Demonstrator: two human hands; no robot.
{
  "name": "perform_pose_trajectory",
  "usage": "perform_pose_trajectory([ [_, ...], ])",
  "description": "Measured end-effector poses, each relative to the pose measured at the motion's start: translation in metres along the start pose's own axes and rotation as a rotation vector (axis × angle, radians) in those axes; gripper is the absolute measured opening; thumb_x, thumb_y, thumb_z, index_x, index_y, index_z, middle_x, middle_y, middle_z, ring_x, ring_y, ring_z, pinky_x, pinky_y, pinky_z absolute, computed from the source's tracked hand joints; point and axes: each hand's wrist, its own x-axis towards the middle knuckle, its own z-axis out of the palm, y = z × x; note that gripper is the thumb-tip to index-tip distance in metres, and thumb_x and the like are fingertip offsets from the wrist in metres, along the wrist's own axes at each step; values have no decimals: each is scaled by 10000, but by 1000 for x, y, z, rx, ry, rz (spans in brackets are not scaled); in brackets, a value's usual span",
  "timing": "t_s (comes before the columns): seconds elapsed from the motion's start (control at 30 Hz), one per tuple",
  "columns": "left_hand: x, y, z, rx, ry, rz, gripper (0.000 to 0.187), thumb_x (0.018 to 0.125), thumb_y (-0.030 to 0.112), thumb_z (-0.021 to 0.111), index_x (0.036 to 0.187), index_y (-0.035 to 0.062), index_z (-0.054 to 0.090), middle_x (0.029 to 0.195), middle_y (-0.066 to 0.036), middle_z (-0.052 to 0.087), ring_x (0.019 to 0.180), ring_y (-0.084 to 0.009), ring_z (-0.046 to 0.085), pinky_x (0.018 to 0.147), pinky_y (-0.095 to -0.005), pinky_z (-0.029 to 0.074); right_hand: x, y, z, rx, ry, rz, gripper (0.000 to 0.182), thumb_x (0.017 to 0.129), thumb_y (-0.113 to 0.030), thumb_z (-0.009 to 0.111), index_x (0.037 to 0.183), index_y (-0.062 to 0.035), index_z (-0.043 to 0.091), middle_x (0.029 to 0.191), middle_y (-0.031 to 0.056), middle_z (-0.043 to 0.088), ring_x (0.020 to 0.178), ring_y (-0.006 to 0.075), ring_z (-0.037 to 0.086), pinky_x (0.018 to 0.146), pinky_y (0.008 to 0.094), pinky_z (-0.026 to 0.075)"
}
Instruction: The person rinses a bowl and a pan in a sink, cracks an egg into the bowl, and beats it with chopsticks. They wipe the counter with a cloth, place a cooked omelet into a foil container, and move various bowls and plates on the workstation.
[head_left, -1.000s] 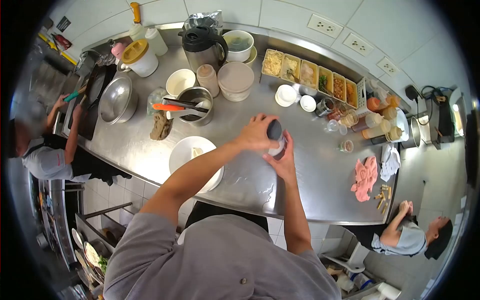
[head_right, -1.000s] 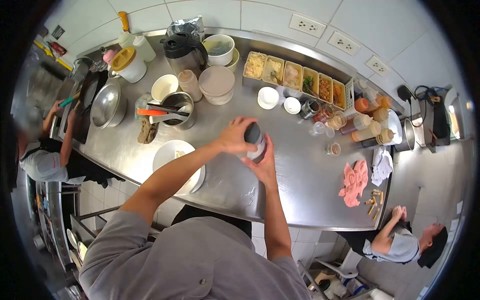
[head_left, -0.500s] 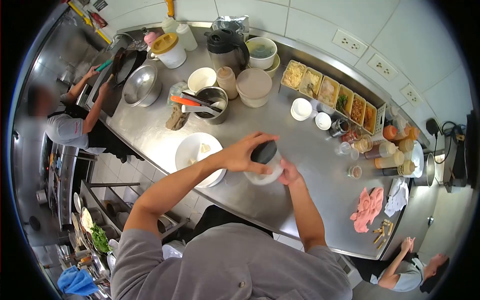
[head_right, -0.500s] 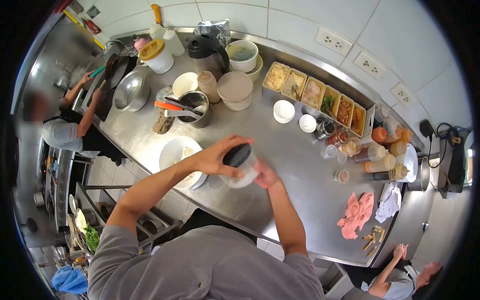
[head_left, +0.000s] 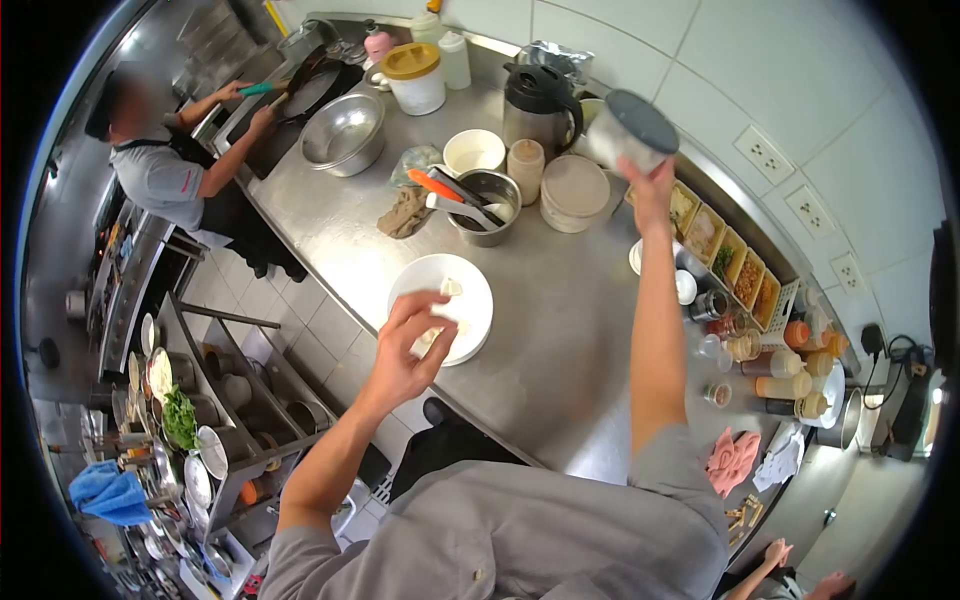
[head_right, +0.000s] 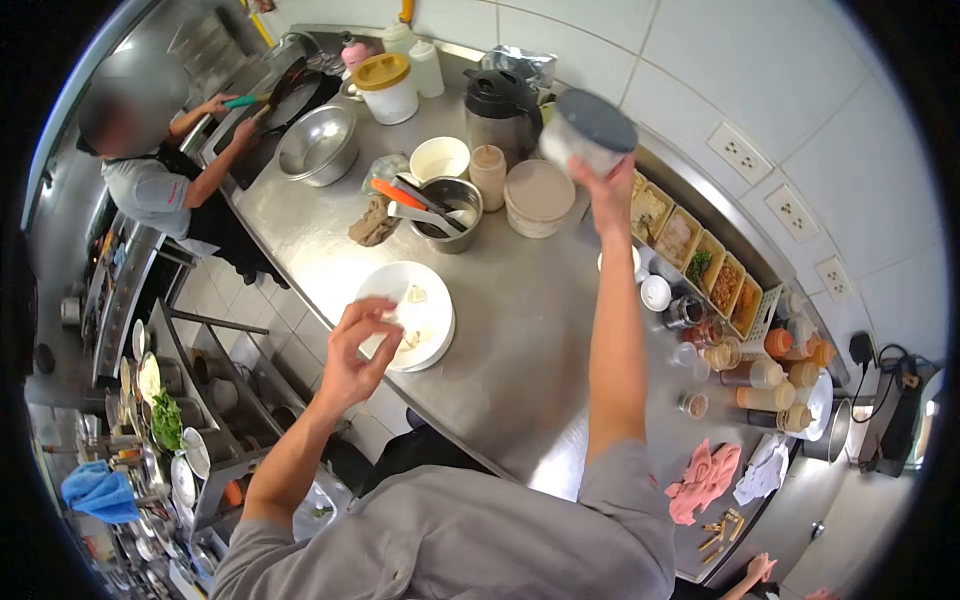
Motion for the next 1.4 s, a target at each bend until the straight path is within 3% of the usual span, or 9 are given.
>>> perform_pose_trajectory([
  [0.23,-153,-38,-40,172,180,-326,113,756,17,718,853,26,661,1111,-143,609,1010,-309,579,863,-379,467,62,50,18,-751,102,88,1065,579,-346,898,1358,65,299,1332,239,477,1233,333,481,1037,387,375],
  [0.37,-233,-44,-57,204,308,-490,111,784,32,698,888,20,658,1093,-141,608,1016,-307,581,877,-367,457,54,81,1,-876,91,73,1265,564,-463,878,1439,109,166,1456,277,317,1376,368,306,1138,418,262],
  [0.47,-306,-48,-72,233,442,-606,101,800,46,686,898,28,674,1070,-140,622,1022,-329,573,884,-390,457,39,100,-24,-1064,327,34,1085,640,-498,834,1390,97,324,1440,283,335,1346,395,319,1132,452,265],
  [0.57,-374,-43,-88,266,520,-667,92,816,76,677,888,20,665,1065,-134,616,1019,-325,562,887,-391,454,-10,83,-11,-1311,419,-415,757,730,-454,792,1212,65,526,1232,259,517,1192,392,444,1028,492,365],
  [0.6,-395,-37,-94,248,569,-712,87,820,80,671,884,22,662,1065,-134,615,1020,-327,559,885,-392,454,-43,72,7,-1101,306,-746,656,807,-239,772,1283,61,434,1238,223,516,1160,341,490,993,434,418],
  [0.63,-414,-33,-100,225,608,-742,83,824,85,665,880,24,659,1064,-133,613,1022,-328,555,882,-394,454,-90,39,57,-723,271,-432,563,811,-97,755,1253,55,441,1143,180,533,1048,279,541,934,387,465],
  [0.73,-481,-31,-105,260,680,-784,53,810,84,673,849,52,657,1087,-95,606,1043,-300,545,854,-373,464,-200,19,150,-240,19,-297,505,851,-56,691,1268,47,426,1135,141,533,960,221,552,889,351,484],
  [1.03,-668,1,-146,304,827,-847,177,781,124,683,745,27,540,1088,-145,593,1055,-346,533,913,-407,432,-588,-89,450,-8,-949,186,314,864,0,618,1164,-30,530,1076,63,529,864,110,563,769,244,478],
  [1.4,-839,101,-125,551,1446,-1172,144,808,91,660,924,9,640,1048,-165,601,1000,-350,553,894,-414,443,-819,-211,626,217,-1708,-235,330,782,20,660,1097,-44,591,1159,103,534,816,176,585,711,302,500],
])
